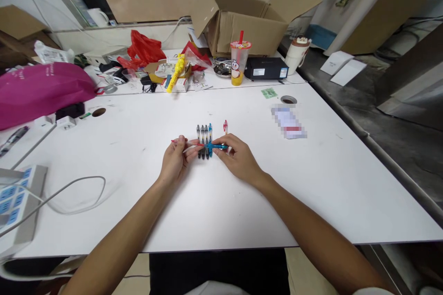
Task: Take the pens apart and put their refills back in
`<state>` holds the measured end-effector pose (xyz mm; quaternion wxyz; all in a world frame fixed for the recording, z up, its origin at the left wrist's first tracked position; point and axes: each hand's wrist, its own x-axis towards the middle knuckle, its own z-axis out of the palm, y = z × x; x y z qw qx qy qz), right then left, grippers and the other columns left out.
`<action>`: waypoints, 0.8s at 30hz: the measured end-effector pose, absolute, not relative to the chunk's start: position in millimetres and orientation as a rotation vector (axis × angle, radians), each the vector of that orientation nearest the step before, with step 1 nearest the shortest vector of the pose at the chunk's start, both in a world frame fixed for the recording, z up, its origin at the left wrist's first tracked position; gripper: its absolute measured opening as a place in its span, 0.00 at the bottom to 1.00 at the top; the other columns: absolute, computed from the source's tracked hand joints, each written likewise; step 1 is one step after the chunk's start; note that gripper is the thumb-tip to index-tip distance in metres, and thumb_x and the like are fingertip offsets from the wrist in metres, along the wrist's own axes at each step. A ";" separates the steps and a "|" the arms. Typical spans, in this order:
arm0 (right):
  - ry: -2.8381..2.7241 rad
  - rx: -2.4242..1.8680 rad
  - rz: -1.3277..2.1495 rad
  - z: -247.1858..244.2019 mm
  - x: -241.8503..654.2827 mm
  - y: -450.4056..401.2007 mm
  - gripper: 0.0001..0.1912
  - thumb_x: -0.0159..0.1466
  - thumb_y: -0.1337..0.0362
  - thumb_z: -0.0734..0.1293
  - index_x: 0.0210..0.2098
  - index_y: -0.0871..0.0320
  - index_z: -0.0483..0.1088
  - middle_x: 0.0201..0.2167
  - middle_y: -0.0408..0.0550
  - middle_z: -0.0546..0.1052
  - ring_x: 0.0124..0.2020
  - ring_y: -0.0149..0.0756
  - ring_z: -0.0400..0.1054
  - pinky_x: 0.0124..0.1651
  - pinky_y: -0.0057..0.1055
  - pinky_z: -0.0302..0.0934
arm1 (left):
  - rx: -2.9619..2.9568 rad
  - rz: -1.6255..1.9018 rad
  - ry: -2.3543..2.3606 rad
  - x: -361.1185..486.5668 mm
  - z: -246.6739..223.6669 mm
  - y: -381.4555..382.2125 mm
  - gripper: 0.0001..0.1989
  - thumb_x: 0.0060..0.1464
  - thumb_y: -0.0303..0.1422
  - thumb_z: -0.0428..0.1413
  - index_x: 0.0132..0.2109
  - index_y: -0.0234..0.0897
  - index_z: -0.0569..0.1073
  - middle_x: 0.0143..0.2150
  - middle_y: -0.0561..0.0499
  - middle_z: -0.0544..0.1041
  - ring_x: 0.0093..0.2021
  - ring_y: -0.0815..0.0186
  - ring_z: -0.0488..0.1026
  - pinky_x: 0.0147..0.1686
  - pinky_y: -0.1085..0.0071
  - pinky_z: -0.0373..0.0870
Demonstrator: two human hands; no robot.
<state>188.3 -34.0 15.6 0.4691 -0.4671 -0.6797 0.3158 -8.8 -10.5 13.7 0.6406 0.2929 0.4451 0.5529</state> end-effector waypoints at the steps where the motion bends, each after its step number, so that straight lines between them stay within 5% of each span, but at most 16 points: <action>1: -1.645 -1.158 0.777 17.1 190.6 -33.3 0.10 0.66 0.57 0.68 0.44 0.52 0.76 0.41 0.48 0.77 0.40 0.38 0.71 0.34 0.34 0.63 | 0.656 1.275 1.012 -9.6 13.9 -9.9 0.17 0.60 0.45 0.60 0.40 0.36 0.67 0.43 0.41 0.83 0.36 0.64 0.83 0.32 0.74 0.79; 9: -1.409 -1.171 0.908 22.1 220.5 -23.6 0.11 0.62 0.56 0.72 0.38 0.56 0.74 0.34 0.49 0.79 0.37 0.40 0.73 0.38 0.36 0.64 | 0.630 1.365 1.033 -20.6 12.2 -2.2 0.16 0.62 0.45 0.58 0.41 0.36 0.67 0.45 0.41 0.82 0.39 0.63 0.83 0.25 0.79 0.74; 14: -1.336 -1.110 1.109 13.4 216.0 -22.2 0.11 0.67 0.55 0.66 0.44 0.53 0.67 0.32 0.42 0.74 0.30 0.33 0.68 0.35 0.33 0.60 | 0.693 1.330 1.037 -17.1 15.0 -5.8 0.17 0.61 0.46 0.59 0.42 0.38 0.66 0.45 0.42 0.82 0.38 0.62 0.83 0.22 0.79 0.71; 17: -1.441 -1.228 1.134 11.0 205.8 -25.9 0.13 0.68 0.53 0.64 0.46 0.54 0.70 0.28 0.39 0.68 0.26 0.31 0.59 0.32 0.32 0.55 | 0.738 1.312 1.031 -12.2 16.9 -9.6 0.18 0.60 0.47 0.59 0.43 0.38 0.65 0.43 0.43 0.82 0.38 0.61 0.83 0.21 0.79 0.70; 24: -1.496 -1.343 1.071 11.2 189.0 -32.8 0.20 0.64 0.45 0.67 0.36 0.57 0.77 0.24 0.41 0.66 0.27 0.32 0.56 0.31 0.31 0.51 | 0.816 1.283 1.006 -7.5 15.8 -12.9 0.19 0.60 0.48 0.59 0.44 0.39 0.65 0.46 0.41 0.82 0.38 0.62 0.83 0.20 0.80 0.68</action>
